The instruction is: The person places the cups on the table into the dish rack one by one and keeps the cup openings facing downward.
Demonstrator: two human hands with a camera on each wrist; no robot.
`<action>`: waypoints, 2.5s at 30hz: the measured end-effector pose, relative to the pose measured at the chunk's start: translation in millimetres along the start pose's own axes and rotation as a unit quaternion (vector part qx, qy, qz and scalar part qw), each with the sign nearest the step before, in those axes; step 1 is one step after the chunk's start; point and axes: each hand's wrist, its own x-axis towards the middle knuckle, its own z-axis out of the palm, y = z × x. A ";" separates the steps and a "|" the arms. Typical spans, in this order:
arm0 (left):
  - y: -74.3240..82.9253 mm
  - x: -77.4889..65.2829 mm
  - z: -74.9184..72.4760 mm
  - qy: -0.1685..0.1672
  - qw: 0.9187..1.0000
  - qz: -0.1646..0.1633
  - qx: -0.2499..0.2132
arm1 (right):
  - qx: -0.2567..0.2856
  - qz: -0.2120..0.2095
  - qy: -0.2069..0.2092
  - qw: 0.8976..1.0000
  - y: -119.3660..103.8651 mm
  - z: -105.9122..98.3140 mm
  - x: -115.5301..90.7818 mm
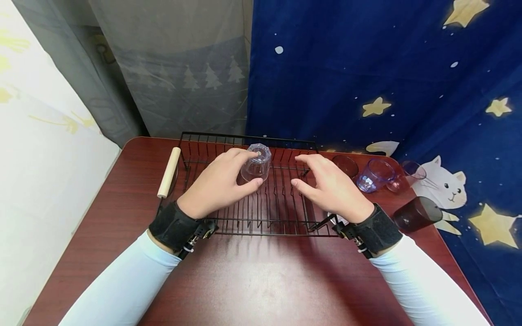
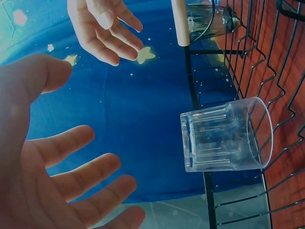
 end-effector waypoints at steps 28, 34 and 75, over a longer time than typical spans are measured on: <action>-3.5 -3.8 8.7 0.021 1.000 0.007 -0.011 | -0.007 0.108 0.022 0.994 87.0 -8.0 -4.6; -1.5 -0.7 6.8 0.020 1.000 0.003 0.003 | -0.023 0.152 0.029 0.988 108.8 -18.7 -9.2; -1.3 -10.6 9.8 0.000 1.000 -0.001 -0.013 | -0.063 0.248 -0.003 0.967 224.6 0.1 -32.8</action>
